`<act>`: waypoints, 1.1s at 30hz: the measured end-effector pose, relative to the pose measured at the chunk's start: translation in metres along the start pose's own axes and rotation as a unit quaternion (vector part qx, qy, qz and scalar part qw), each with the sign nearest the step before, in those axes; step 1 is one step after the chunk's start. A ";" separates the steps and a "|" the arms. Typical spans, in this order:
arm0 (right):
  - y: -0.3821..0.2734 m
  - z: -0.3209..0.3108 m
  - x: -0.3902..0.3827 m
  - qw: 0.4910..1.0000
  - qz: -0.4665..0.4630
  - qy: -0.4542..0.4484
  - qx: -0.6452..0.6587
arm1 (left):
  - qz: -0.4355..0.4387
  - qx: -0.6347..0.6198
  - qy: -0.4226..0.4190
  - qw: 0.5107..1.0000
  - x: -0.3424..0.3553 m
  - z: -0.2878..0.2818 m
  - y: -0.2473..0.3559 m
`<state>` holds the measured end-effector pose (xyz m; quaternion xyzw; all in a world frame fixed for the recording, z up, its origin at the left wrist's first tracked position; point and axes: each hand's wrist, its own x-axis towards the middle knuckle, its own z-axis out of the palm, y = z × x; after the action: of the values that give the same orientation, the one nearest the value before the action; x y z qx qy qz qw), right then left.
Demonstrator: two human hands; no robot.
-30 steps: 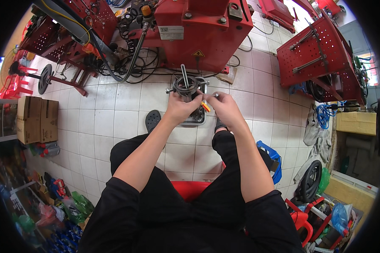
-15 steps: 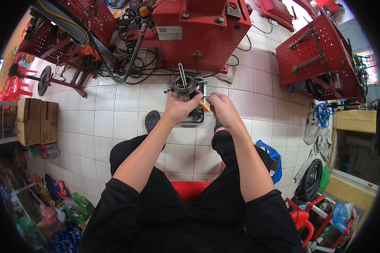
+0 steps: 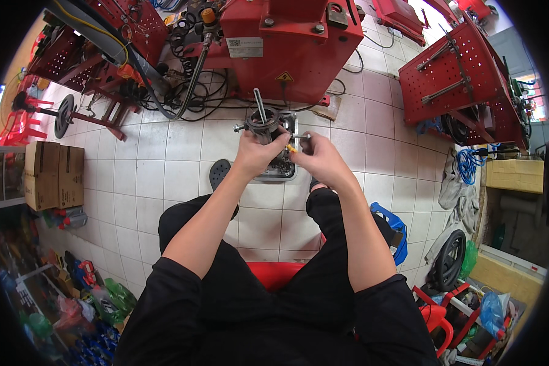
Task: The person sits on a chair in a workshop and works on a cylindrical mechanical part held in their lap. They use a screwdriver to tighten or loosen screws on the part, rotate it to access different sides, and occasionally place the tool on the floor.
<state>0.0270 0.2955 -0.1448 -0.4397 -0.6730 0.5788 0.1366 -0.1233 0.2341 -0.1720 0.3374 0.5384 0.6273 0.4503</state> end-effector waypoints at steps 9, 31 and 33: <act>-0.001 0.003 -0.001 1.000 -0.018 0.021 0.006 | -0.007 0.001 0.005 1.000 0.001 0.000 0.002; -0.010 0.002 -0.002 1.000 -0.004 -0.015 0.022 | -0.016 -0.052 0.011 0.998 0.003 -0.003 0.001; -0.011 -0.001 0.000 0.999 0.028 -0.011 0.019 | -0.019 -0.047 0.013 0.999 0.002 -0.004 -0.001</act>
<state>0.0224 0.2968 -0.1348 -0.4495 -0.6509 0.5998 0.1211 -0.1274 0.2348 -0.1737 0.2971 0.5204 0.6476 0.4708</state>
